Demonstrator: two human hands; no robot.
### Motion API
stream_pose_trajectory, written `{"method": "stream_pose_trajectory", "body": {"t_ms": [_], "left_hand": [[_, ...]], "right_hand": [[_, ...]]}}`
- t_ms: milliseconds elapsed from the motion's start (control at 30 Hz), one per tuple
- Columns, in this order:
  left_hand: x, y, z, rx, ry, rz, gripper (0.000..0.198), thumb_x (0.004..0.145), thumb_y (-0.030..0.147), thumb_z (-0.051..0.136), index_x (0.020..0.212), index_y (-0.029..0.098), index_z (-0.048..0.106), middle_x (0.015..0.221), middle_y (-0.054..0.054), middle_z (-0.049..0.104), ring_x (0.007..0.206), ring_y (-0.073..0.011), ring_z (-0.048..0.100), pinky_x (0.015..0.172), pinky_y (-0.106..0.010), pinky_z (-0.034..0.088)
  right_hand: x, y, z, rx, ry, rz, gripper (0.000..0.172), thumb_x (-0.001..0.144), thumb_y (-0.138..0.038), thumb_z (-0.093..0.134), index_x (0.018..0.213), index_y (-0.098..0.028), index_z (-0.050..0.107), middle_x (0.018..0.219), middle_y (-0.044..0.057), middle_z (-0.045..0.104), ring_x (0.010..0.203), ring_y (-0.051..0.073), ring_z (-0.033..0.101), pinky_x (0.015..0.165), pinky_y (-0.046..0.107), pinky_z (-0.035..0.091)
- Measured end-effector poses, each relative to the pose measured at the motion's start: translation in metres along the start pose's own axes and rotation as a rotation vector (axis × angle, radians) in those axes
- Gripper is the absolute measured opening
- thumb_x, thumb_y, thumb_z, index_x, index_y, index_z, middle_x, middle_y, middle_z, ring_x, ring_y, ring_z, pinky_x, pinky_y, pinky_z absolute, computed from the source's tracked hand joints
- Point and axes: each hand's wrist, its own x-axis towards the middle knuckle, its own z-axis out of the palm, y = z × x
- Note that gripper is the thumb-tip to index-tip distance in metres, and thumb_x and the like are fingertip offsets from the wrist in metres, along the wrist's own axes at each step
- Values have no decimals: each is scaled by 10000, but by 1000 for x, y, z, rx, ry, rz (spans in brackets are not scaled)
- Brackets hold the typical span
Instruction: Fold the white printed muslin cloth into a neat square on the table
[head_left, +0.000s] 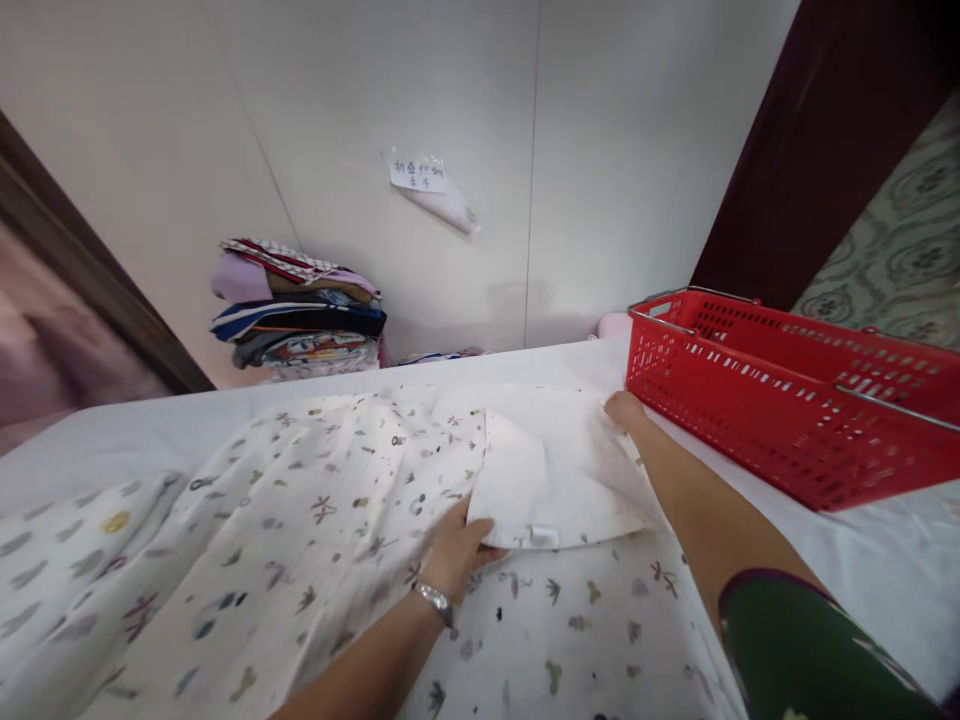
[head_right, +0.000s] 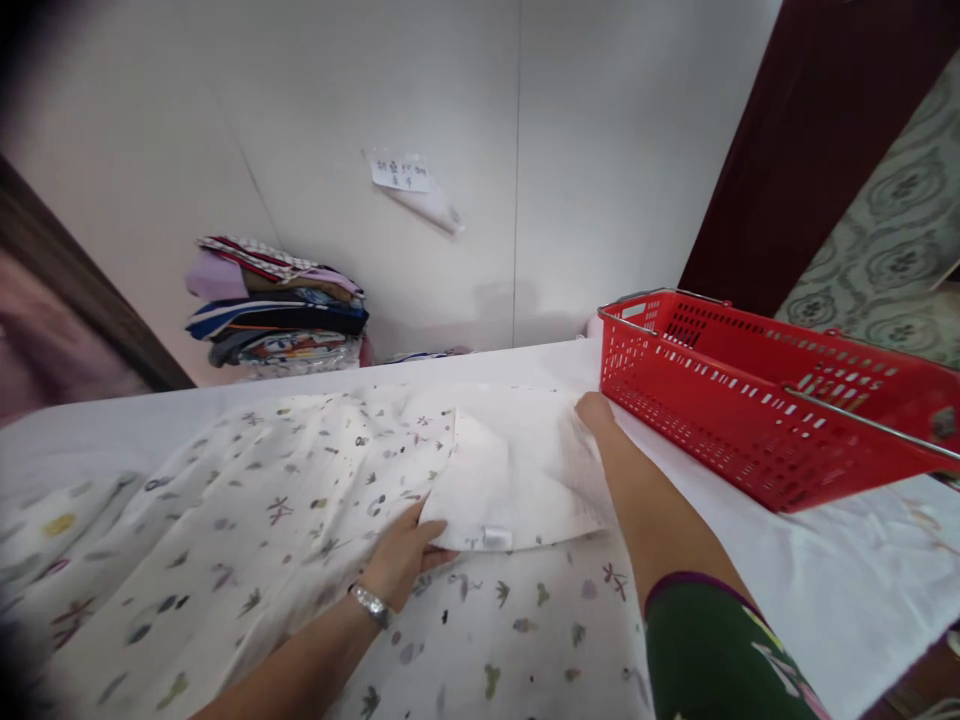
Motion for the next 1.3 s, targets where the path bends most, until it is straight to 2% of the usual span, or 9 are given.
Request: {"method": "stream_pose_trajectory", "body": {"t_ms": [133, 267, 367, 533, 633, 767, 867, 1000, 1300], "left_hand": [[-3, 7, 1, 6, -15, 77, 315, 669, 189, 631, 979, 151, 586, 815, -54, 637, 633, -148, 598, 608, -301, 536], [-10, 19, 5, 7, -1, 198, 296, 666, 231, 659, 935, 137, 579, 816, -62, 631, 679, -159, 588, 580, -278, 532], [-22, 27, 10, -27, 3, 286, 312, 659, 258, 680, 911, 151, 531, 867, -67, 625, 728, -174, 598, 593, -292, 538], [-47, 32, 18, -96, -72, 307, 355, 672, 232, 662, 930, 174, 426, 788, -40, 616, 659, -159, 609, 612, -333, 546], [-58, 30, 15, -118, -53, 298, 357, 683, 236, 650, 926, 181, 395, 744, -17, 609, 632, -144, 611, 630, -336, 548], [-64, 25, 6, -83, -19, 347, 346, 690, 256, 634, 915, 192, 380, 659, 44, 569, 569, -118, 588, 620, -351, 557], [-66, 20, 3, -15, -18, 383, 317, 707, 269, 607, 901, 202, 366, 622, 66, 553, 533, -114, 580, 583, -338, 554], [-70, 18, 3, 63, -16, 403, 271, 743, 292, 565, 900, 209, 361, 606, 67, 560, 541, -136, 615, 572, -313, 544], [-82, 18, -4, 324, 38, 510, 180, 774, 297, 534, 895, 215, 430, 505, 97, 462, 517, -117, 586, 542, -227, 475]], "right_hand": [[-23, -13, -11, 143, 31, -50, 188, 869, -253, 500, 992, -126, 565, 995, 54, 599, 852, 144, 578, 728, 284, 485], [-88, -42, -22, 527, 42, -289, 142, 823, -273, 471, 902, -170, 530, 911, 17, 621, 762, 117, 567, 644, 220, 446], [-154, -68, -22, 905, -120, -521, 143, 758, -312, 552, 821, -190, 509, 944, 16, 609, 771, 117, 555, 669, 234, 433], [-228, -96, -8, 830, -378, -704, 264, 774, -195, 498, 1034, -206, 545, 881, 10, 599, 782, 128, 547, 699, 247, 429], [-237, -101, -1, 724, -304, -751, 285, 800, -218, 492, 1076, -211, 559, 850, 10, 598, 748, 131, 534, 671, 245, 428], [-235, -105, 2, 652, -74, -747, 198, 852, -284, 468, 981, -197, 590, 729, 1, 575, 606, 114, 489, 560, 228, 390], [-238, -109, 0, 594, 81, -807, 151, 870, -265, 454, 900, -188, 580, 735, 10, 564, 626, 117, 490, 585, 237, 386], [-249, -112, -2, 448, 88, -922, 194, 894, -246, 413, 814, -181, 577, 787, 34, 542, 670, 119, 505, 618, 236, 400], [-261, -107, 2, 201, 199, -1004, 297, 891, -180, 382, 1121, -167, 571, 786, 45, 551, 689, 128, 529, 603, 227, 420]]}}
